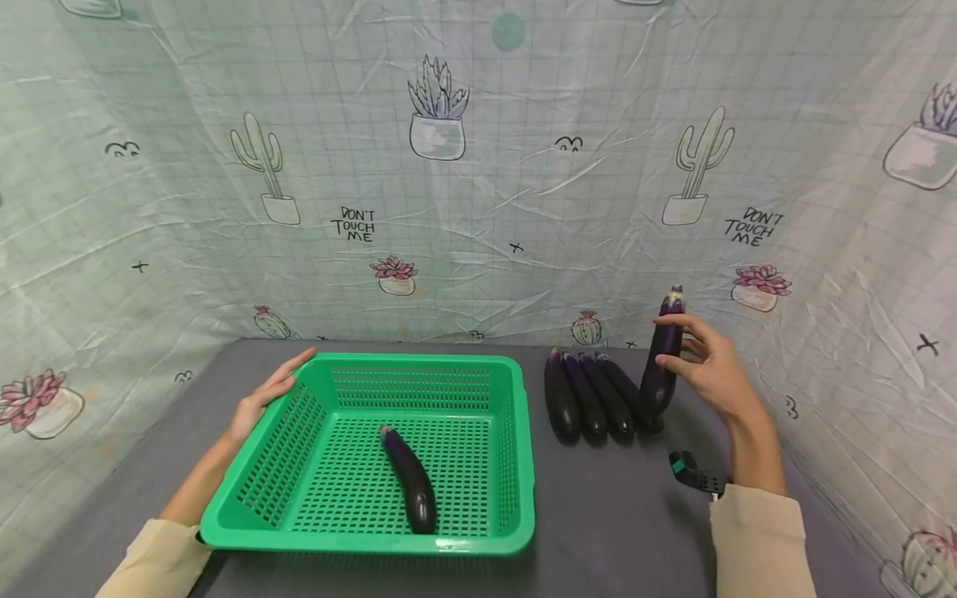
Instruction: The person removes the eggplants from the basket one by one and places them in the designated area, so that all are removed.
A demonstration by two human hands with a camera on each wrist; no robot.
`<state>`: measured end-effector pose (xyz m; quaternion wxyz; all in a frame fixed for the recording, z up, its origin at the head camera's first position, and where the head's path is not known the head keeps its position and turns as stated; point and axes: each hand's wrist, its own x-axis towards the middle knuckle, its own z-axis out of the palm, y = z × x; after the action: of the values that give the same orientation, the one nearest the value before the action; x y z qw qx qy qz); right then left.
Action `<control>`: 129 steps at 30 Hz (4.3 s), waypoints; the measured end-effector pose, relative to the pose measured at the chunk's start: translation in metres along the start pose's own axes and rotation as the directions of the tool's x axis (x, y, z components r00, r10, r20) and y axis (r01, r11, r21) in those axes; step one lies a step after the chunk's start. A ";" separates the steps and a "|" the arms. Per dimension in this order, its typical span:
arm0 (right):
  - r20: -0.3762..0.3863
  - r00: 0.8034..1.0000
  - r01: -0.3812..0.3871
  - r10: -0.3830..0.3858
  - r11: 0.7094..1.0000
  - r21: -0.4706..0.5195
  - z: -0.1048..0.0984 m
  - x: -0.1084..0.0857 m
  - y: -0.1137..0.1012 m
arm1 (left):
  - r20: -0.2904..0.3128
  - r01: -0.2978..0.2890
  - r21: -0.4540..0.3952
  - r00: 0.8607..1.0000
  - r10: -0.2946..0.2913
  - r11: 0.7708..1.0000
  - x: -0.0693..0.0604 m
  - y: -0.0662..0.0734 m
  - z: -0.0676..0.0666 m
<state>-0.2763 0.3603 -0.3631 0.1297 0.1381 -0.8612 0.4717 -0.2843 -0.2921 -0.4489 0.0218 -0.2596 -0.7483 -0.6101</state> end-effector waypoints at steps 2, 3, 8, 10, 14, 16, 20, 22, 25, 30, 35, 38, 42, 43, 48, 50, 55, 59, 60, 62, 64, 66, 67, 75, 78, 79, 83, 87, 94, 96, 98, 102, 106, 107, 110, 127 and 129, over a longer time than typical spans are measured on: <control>-0.008 1.000 -0.026 0.026 0.999 -0.026 -0.003 0.000 0.002 | 0.002 -0.003 -0.004 1.000 0.003 1.000 0.000 0.000 0.000; -0.010 0.999 -0.031 0.031 0.999 -0.044 -0.004 0.000 0.004 | 0.004 -0.001 -0.007 1.000 0.001 1.000 0.000 0.000 0.000; -0.018 1.000 0.003 -0.005 0.996 -0.092 -0.008 -0.001 0.017 | 0.005 0.008 -0.020 1.000 -0.008 1.000 0.000 0.002 0.001; -0.016 1.000 -0.001 -0.001 0.994 -0.111 -0.008 -0.001 0.022 | 0.005 0.014 -0.026 1.000 -0.014 1.000 -0.001 0.003 0.002; -0.002 0.999 -0.036 0.036 0.986 -0.160 -0.008 -0.001 0.032 | 0.011 0.029 -0.051 1.000 -0.029 0.998 -0.001 0.004 0.003; 0.008 0.998 -0.058 0.060 0.983 -0.176 -0.007 0.000 0.037 | 0.009 0.031 -0.044 0.999 -0.031 0.999 -0.001 0.005 0.003; 0.022 0.997 -0.065 0.069 0.985 -0.162 -0.006 0.000 0.047 | -0.005 0.016 -0.015 1.000 -0.016 1.000 0.000 0.006 0.004; 0.020 0.998 -0.063 0.067 0.985 -0.163 -0.004 0.001 0.053 | -0.006 0.007 -0.013 1.000 -0.007 1.000 0.000 0.006 0.004; 0.016 0.998 -0.055 0.058 0.986 -0.157 -0.001 0.001 0.062 | -0.005 0.006 -0.012 1.000 -0.006 1.000 0.000 0.006 0.004; 0.015 0.999 -0.033 0.036 0.987 -0.159 0.003 0.000 0.071 | -0.005 0.008 -0.003 1.000 -0.008 1.000 -0.001 0.007 0.003; 0.045 0.998 -0.040 0.048 0.986 -0.159 0.004 0.000 0.075 | -0.003 0.005 0.001 1.000 -0.005 1.000 -0.002 0.005 0.003; 0.073 0.994 -0.071 0.084 0.984 -0.164 0.005 -0.001 0.075 | -0.002 0.017 -0.003 1.000 -0.017 1.000 -0.002 0.005 0.003; 0.121 0.982 -0.129 0.148 0.979 -0.156 0.006 0.000 0.074 | 0.007 0.038 -0.043 0.999 -0.038 0.998 -0.002 0.006 0.004; 0.130 0.979 -0.139 0.158 0.979 -0.147 0.007 0.000 0.074 | 0.011 0.041 -0.052 0.999 -0.040 0.998 -0.002 0.006 0.004; 0.136 0.981 -0.117 0.136 0.983 -0.138 0.008 0.000 0.077 | 0.007 0.038 -0.048 0.999 -0.038 0.998 -0.001 0.006 0.004; 0.123 0.987 -0.086 0.103 0.987 -0.137 0.009 0.000 0.080 | 0.003 0.039 -0.040 0.999 -0.038 0.998 -0.001 0.005 0.004; 0.085 0.995 -0.047 0.058 0.991 -0.125 0.013 -0.002 0.089 | 0.007 0.038 -0.041 0.999 -0.037 0.998 -0.001 0.005 0.004; 0.047 0.997 -0.049 0.056 0.989 -0.138 0.015 -0.003 0.094 | 0.008 0.040 -0.044 0.999 -0.040 0.998 -0.001 0.006 0.004; 0.045 0.997 -0.061 0.068 0.987 -0.150 0.016 -0.003 0.095 | 0.006 0.040 -0.040 0.999 -0.040 0.998 -0.001 0.007 0.004; 0.047 0.994 -0.092 0.101 0.982 -0.167 0.016 -0.004 0.094 | 0.003 0.042 -0.035 0.999 -0.042 0.999 -0.001 0.007 0.005; 0.053 0.991 -0.110 0.122 0.974 -0.197 0.016 -0.004 0.094 | 0.007 0.045 -0.053 0.999 -0.044 0.998 -0.002 0.007 0.005; 0.073 0.986 -0.129 0.149 0.967 -0.220 0.017 -0.005 0.094 | 0.012 0.046 -0.075 0.999 -0.045 0.996 -0.002 0.008 0.006; 0.079 0.985 -0.133 0.154 0.965 -0.227 0.017 -0.005 0.093 | 0.016 0.046 -0.089 0.999 -0.045 0.995 -0.003 0.008 0.006; 0.115 0.974 -0.162 0.193 0.958 -0.237 0.020 -0.003 0.091 | 0.020 0.052 -0.108 0.999 -0.050 0.993 -0.004 0.009 0.007; 0.111 0.981 -0.131 0.161 0.961 -0.242 0.021 -0.003 0.093 | 0.019 0.042 -0.105 0.999 -0.041 0.994 -0.003 0.009 0.007; 0.112 0.983 -0.116 0.146 0.963 -0.243 0.021 -0.003 0.094 | 0.020 0.042 -0.107 0.999 -0.040 0.993 -0.003 0.009 0.007; 0.111 0.987 -0.089 0.120 0.965 -0.246 0.022 -0.003 0.096 | 0.024 0.044 -0.115 0.999 -0.042 0.992 -0.004 0.008 0.007; 0.114 0.983 -0.110 0.143 0.961 -0.253 0.023 -0.003 0.096 | 0.019 0.042 -0.098 0.999 -0.040 0.994 -0.003 0.008 0.006; 0.134 0.971 -0.149 0.196 0.943 -0.298 0.023 -0.003 0.095 | 0.011 0.032 -0.077 0.999 -0.031 0.997 -0.002 0.007 0.006; 0.147 0.968 -0.152 0.203 0.942 -0.299 0.023 -0.003 0.093 | 0.013 0.034 -0.085 0.999 -0.033 0.996 -0.003 0.007 0.006; 0.158 0.966 -0.149 0.204 0.941 -0.303 0.023 -0.003 0.091 | 0.013 0.032 -0.083 0.999 -0.031 0.996 -0.003 0.006 0.005; 0.180 0.965 -0.129 0.192 0.942 -0.311 0.022 -0.004 0.087 | 0.005 0.022 -0.049 1.000 -0.022 0.999 -0.003 0.005 0.005; 0.199 0.960 -0.133 0.197 0.946 -0.295 0.021 -0.004 0.084 | 0.000 0.023 -0.027 1.000 -0.023 0.999 -0.002 0.005 0.004; 0.201 0.958 -0.138 0.202 0.947 -0.291 0.021 -0.003 0.084 | 0.000 0.027 -0.026 1.000 -0.027 0.999 -0.002 0.005 0.004; 0.211 0.954 -0.149 0.213 0.948 -0.283 0.020 -0.002 0.084 | -0.003 0.037 -0.021 0.999 -0.037 0.999 -0.002 0.005 0.003; 0.273 0.931 -0.136 0.241 0.926 -0.352 0.017 0.001 0.077 | -0.008 0.021 -0.010 1.000 -0.021 1.000 -0.002 0.004 0.003; 0.270 0.933 -0.135 0.239 0.926 -0.352 0.017 0.001 0.078 | -0.007 0.022 -0.012 1.000 -0.022 1.000 -0.002 0.004 0.003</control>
<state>-0.3070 0.3864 -0.4319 -0.0311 0.1028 -0.9463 0.3049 -0.2800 -0.2901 -0.4471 0.0161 -0.2493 -0.7474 -0.6156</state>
